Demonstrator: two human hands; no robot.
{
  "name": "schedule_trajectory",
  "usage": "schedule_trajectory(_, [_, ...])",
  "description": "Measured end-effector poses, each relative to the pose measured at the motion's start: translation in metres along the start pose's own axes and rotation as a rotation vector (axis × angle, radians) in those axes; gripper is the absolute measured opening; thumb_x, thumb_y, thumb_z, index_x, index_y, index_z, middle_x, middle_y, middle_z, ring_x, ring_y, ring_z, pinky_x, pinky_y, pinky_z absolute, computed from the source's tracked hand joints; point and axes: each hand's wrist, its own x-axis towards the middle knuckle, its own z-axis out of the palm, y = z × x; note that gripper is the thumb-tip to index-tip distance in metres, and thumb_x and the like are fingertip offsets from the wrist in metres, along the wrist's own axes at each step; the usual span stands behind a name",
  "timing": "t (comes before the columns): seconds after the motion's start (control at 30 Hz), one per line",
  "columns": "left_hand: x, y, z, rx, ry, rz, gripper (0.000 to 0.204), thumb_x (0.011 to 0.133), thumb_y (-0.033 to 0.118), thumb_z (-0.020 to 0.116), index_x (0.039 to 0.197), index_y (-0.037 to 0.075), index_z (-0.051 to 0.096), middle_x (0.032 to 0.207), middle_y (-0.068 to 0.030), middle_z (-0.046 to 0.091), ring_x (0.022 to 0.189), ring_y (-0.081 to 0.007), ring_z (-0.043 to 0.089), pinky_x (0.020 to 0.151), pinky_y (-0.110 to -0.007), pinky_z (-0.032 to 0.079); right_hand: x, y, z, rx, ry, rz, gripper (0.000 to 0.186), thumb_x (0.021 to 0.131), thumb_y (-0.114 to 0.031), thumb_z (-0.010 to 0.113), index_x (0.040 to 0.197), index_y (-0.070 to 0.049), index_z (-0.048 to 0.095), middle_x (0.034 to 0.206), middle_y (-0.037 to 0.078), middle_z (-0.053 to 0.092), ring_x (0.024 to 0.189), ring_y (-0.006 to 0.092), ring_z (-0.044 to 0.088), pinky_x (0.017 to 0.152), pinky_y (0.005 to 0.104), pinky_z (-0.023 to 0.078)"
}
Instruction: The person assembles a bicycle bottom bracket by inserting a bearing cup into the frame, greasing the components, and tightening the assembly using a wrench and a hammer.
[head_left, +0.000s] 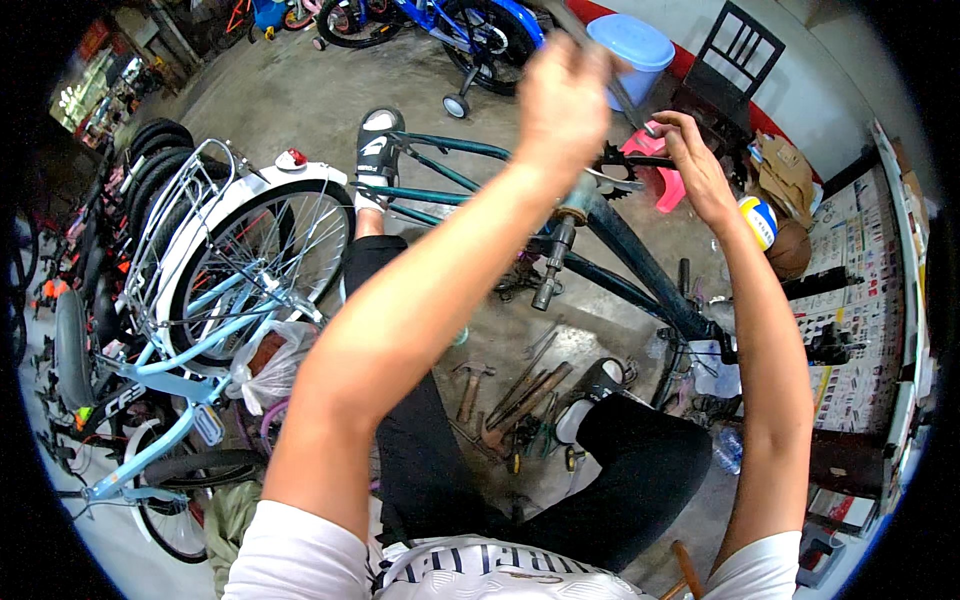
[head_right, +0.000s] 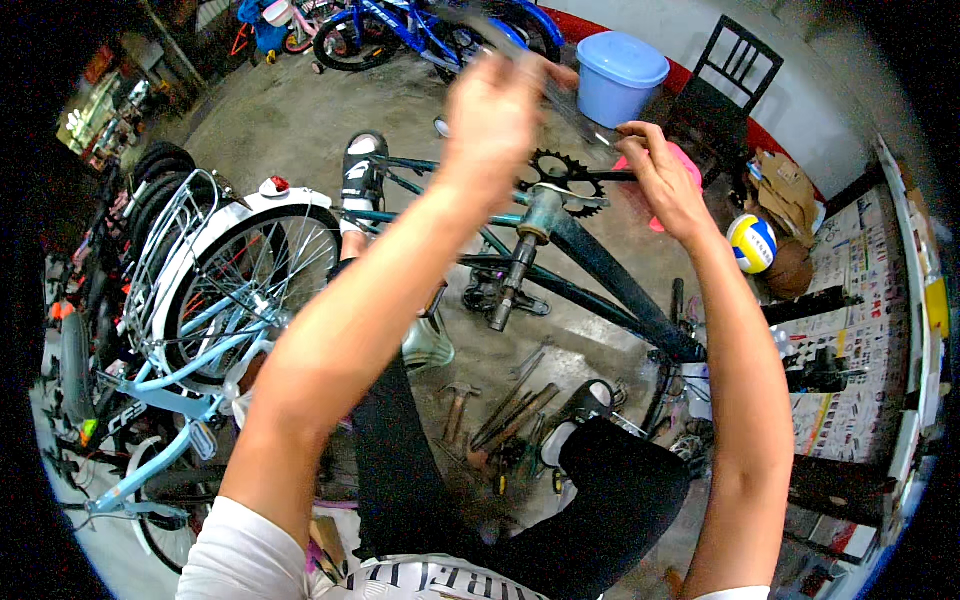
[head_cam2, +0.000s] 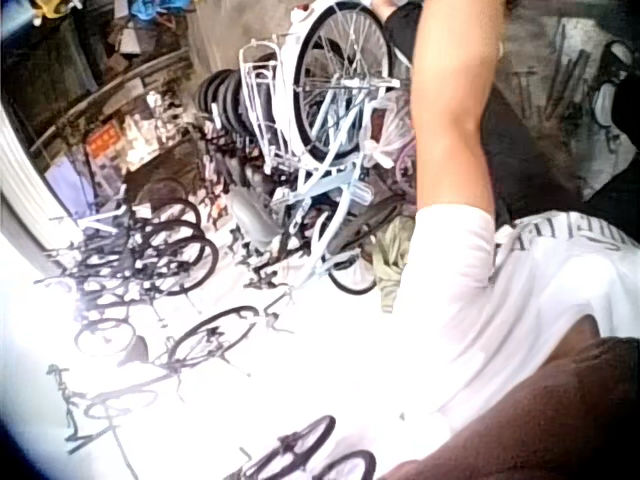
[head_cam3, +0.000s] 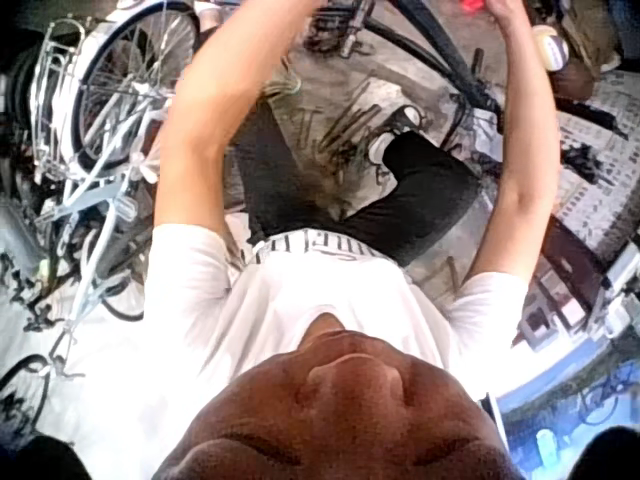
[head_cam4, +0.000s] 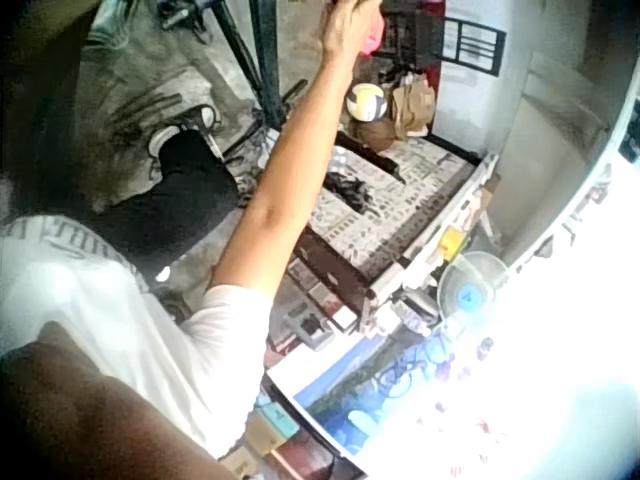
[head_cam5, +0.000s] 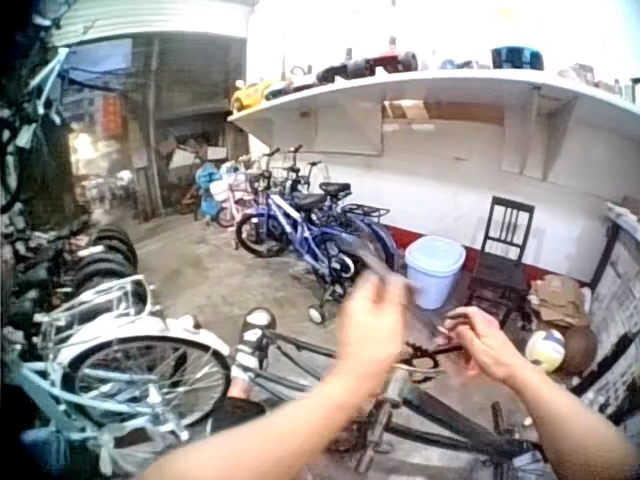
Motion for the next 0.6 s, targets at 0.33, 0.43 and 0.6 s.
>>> schedule_trajectory(0.33, [-0.085, 0.036, -0.151, 1.234, -0.769, -0.010, 0.020, 0.096, 0.025, 0.066, 0.096, 0.005, 0.068, 0.079, -0.0110, 0.064, 0.074, -0.0323, 0.069, 0.066, -0.046, 0.054, -0.010, 0.009, -0.002, -0.398, -0.115, 0.044, 0.046, 0.106, -0.045, 0.051, 0.121, -0.004, 0.064, 0.112, 0.019, 0.071, 0.108, 0.0363, 0.066, 0.092, 0.0454, 0.050])
schedule_trajectory(0.43, [-0.083, 0.052, -0.147, 1.291, -0.998, 0.188, 0.018, 0.091, 0.024, 0.068, 0.093, 0.006, 0.068, 0.080, -0.0123, 0.067, 0.080, -0.0364, 0.070, 0.068, -0.048, 0.055, -0.012, 0.016, 0.000, -0.359, -0.102, 0.063, 0.046, 0.105, -0.044, 0.052, 0.118, -0.002, 0.065, 0.111, 0.021, 0.070, 0.108, 0.0367, 0.066, 0.091, 0.0457, 0.050])
schedule_trajectory(0.6, [-0.065, 0.052, -0.116, 1.469, -1.130, 0.483, 0.008, 0.082, 0.016, 0.068, 0.080, 0.009, 0.067, 0.072, -0.0094, 0.068, 0.076, -0.0309, 0.072, 0.065, -0.043, 0.056, -0.009, 0.004, -0.001, -0.395, -0.079, 0.060, 0.046, 0.105, -0.044, 0.052, 0.112, -0.001, 0.068, 0.107, 0.021, 0.071, 0.103, 0.0368, 0.067, 0.088, 0.0455, 0.051])
